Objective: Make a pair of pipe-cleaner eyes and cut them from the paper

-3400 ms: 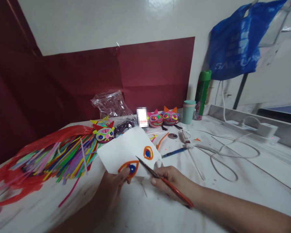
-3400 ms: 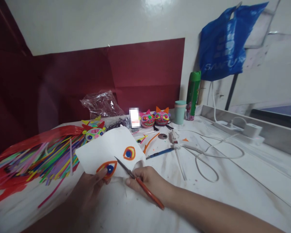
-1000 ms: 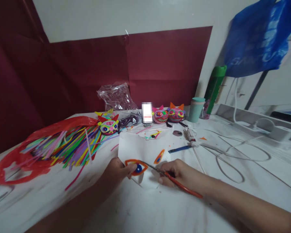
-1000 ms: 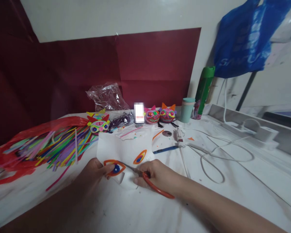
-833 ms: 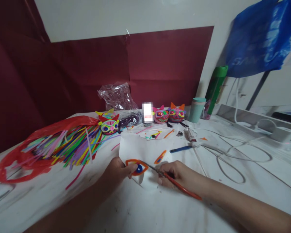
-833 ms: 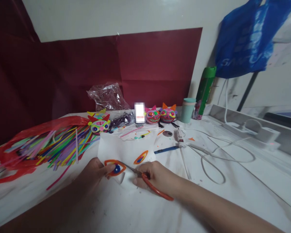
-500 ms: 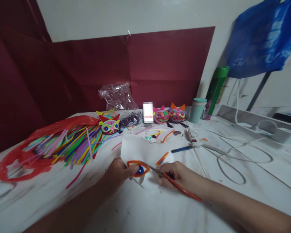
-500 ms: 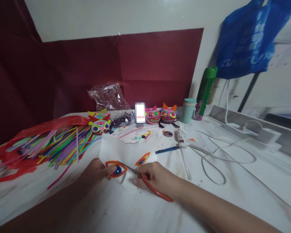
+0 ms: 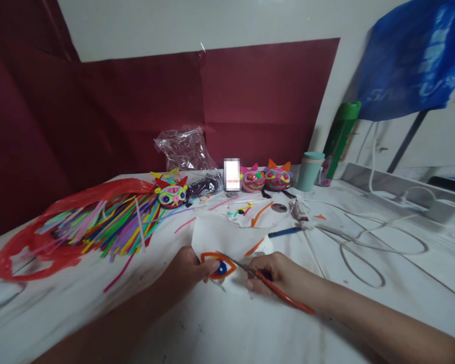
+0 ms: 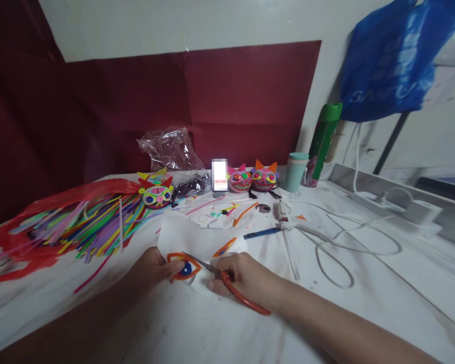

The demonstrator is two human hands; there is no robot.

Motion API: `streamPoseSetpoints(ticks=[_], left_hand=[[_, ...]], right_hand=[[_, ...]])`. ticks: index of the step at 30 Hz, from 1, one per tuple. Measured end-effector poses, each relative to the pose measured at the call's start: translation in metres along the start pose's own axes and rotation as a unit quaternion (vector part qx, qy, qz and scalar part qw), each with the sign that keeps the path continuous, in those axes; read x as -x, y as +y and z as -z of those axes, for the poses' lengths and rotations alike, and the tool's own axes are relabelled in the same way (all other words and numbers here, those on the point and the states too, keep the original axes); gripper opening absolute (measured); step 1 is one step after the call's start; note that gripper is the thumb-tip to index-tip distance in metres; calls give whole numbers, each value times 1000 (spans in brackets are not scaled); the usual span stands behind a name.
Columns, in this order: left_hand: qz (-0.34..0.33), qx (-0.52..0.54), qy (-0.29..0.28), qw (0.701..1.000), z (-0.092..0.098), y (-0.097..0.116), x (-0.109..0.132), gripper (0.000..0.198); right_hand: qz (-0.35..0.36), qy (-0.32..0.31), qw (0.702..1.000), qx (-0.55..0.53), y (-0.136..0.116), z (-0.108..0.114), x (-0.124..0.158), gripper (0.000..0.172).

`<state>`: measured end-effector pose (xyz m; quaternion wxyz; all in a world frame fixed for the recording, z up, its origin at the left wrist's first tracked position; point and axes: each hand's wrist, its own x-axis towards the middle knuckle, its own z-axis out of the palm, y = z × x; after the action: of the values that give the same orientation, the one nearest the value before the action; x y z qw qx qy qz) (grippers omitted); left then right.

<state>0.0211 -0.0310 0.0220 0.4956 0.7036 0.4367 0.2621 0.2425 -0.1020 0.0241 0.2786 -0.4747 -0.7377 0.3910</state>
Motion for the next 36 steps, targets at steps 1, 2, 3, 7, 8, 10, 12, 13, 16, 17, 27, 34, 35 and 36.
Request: streamPoseSetpoints(ticks=[1,2,3,7,8,10,12,13,16,17,27,34,35,36], left_hand=[[-1,1,-2,1000,0,1,1,35],[0,-1,-4,1000,0,2,1,35],[1,-3,-3,1000,0,3,2,34],[18,8,11,1000,-2,7,4,31],[16,25,16,999,-2,8,4,30],[8,55,24,998,-2,8,3,28],[0,63,25,998,-2,5,1,28],[-1,61,25,998,-2,3,0,28],[1,49,17,999,-2,0,-1,28],[3,43,13,999,-2,0,-1,28],[6,47,-5,999,-3,7,4,31],[-7,61,-3,998,-5,6,4,31],[-6,61,-6,998,-6,5,5,31],[-7,61,-10,998,-6,4,5,30]], right_hand=[[-1,3,1000,1,1,0,0,34],[-3,5,1000,2,2,0,0,34],[-5,6,1000,2,3,0,-1,34],[-6,-5,1000,3,7,0,0,30],[-4,-4,1000,6,7,1,0,30],[-5,-1,1000,9,7,1,0,30],[-10,-1,1000,1,6,1,0,31],[-10,-2,1000,-4,6,0,0,31],[-4,1,1000,-2,5,-1,0,32],[-1,3,1000,2,5,-1,0,32],[-10,-4,1000,3,4,-1,0,30],[-23,-4,1000,-3,1,-2,0,34],[-19,-4,1000,-1,1,-3,0,33],[-15,-2,1000,1,0,-4,0,33]])
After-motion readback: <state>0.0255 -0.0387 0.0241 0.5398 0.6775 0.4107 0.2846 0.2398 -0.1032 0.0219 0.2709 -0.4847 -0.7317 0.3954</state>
